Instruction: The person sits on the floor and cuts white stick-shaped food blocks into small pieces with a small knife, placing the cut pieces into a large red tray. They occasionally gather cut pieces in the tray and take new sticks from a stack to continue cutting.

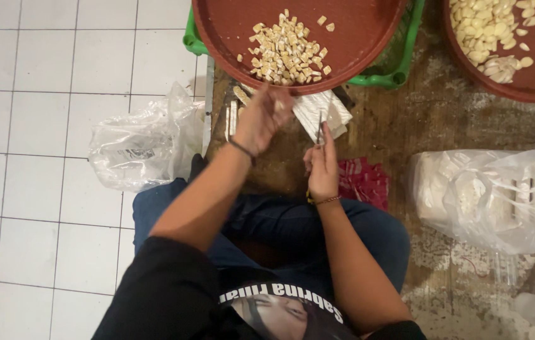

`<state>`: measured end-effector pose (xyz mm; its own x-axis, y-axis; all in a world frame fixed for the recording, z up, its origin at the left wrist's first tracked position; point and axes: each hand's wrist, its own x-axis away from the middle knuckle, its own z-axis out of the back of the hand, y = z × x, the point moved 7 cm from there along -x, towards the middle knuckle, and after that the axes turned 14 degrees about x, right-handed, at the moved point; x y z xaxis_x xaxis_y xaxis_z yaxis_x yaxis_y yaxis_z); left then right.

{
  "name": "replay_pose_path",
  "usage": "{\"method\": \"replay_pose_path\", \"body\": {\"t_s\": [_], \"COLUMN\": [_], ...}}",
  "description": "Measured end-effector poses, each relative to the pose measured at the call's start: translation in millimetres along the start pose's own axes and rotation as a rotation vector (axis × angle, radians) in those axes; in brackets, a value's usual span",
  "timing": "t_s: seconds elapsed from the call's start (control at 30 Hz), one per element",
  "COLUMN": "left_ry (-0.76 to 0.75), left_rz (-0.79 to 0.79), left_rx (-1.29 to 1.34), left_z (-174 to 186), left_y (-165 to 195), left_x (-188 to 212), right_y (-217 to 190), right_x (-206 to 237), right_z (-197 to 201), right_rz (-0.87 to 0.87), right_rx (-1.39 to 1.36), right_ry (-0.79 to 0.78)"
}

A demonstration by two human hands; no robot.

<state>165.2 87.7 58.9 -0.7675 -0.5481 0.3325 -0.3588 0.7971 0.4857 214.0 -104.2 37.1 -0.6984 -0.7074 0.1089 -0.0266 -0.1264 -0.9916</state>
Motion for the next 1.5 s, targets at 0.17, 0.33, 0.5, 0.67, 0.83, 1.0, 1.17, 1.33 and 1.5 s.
{"method": "replay_pose_path", "body": {"t_s": [0.17, 0.33, 0.5, 0.67, 0.83, 1.0, 1.17, 1.33, 1.5], "left_ry": [0.271, 0.124, -0.018, -0.036, -0.035, -0.08, 0.007, 0.011, 0.028], "left_rz": [-0.458, -0.578, -0.68, -0.698, -0.715, -0.783, -0.621, -0.489, -0.009], "left_rx": [-0.703, -1.605, -1.818, -2.092, -2.118, -1.97, -1.742, -1.223, -0.485], "left_z": [-1.4, -30.8, -42.1, -48.2, -49.8, -51.0, -43.0, -30.6, 3.5], "left_y": [88.4, 79.3, 57.1, 48.4, 47.4, 48.8, 57.6, 37.2, -26.6], "left_x": [-65.3, -78.6, -79.8, -90.7, -98.9, -90.8, -79.4, -46.2, -4.9], "right_y": [3.1, 5.7, 9.5, 5.2, -3.2, -7.6, -16.4, -46.5, -68.1], "right_x": [2.6, 0.6, 3.9, 6.9, 9.0, 9.6, 9.4, 14.6, 18.4], "right_z": [1.5, -0.9, -0.6, -2.7, -4.2, -4.7, -4.9, -3.4, -2.5], "right_rz": [-0.035, -0.048, -0.033, -0.017, -0.002, -0.035, -0.024, 0.222, 0.336], "right_rx": [0.024, 0.016, 0.017, 0.004, 0.036, 0.037, 0.049, 0.202, 0.461], "right_ry": [0.01, 0.005, 0.005, -0.011, -0.031, -0.034, -0.014, 0.034, 0.067]}}
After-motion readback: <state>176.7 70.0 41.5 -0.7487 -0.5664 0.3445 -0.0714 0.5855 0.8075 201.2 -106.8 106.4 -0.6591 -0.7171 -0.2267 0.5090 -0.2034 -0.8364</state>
